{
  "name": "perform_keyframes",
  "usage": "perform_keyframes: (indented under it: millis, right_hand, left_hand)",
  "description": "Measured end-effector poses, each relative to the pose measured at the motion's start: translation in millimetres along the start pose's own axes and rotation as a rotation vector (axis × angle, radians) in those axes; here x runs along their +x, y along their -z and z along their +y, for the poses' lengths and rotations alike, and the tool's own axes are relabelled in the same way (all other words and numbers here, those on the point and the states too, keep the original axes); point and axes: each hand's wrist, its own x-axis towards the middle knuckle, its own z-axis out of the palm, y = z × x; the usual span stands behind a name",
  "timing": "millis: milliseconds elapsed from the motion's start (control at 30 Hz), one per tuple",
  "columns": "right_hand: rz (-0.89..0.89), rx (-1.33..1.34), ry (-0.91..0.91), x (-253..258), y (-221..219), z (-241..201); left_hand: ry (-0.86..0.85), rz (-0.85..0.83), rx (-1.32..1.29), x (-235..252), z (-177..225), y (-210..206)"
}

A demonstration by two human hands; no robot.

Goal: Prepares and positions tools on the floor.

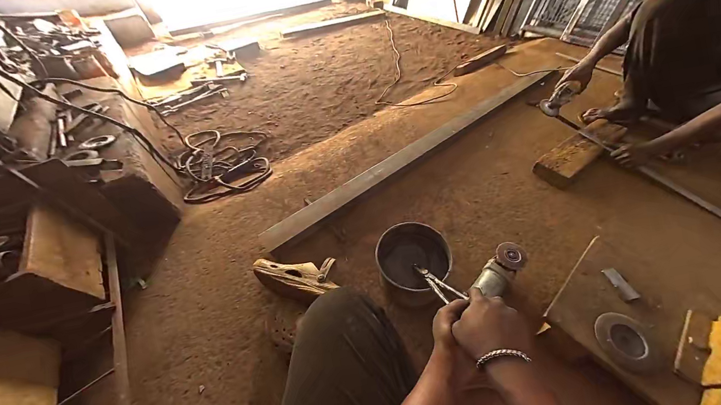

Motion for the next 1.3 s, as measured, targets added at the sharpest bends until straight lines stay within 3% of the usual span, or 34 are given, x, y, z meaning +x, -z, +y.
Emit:
perform_keyframes:
  millis: [267, 500, 567, 733, 800, 967, 1167, 1300]
  right_hand:
    - [0.015, -0.001, -0.004, 3, -2, -2]
    - [0.075, 0.080, -0.008, -1, -12, 16]
    - [0.186, 0.165, -0.002, -10, -19, 28]
    - [0.704, 0.390, 0.184, -21, -55, 64]
    - [0.804, 0.440, 0.232, -19, -65, 75]
    - [0.797, 0.504, 0.219, -19, -82, 83]
    - [0.681, 0.333, 0.128, -15, -84, 74]
    - [0.869, 0.420, 0.189, -12, -83, 75]
  left_hand:
    - [0.088, 0.004, -0.116, -6, 8, -2]
    - [0.031, -0.014, -0.082, -15, 0, -12]
    - [-0.012, -0.074, -0.001, -13, -4, -11]
    - [-0.134, -0.287, 0.111, -8, -21, -9]
    - [-0.176, -0.334, 0.146, -9, -26, -11]
    - [-0.172, -0.353, 0.208, -8, -34, -9]
    - [0.027, -0.232, 0.143, -10, -35, -8]
    - [-0.078, -0.339, 0.130, -3, -36, -6]
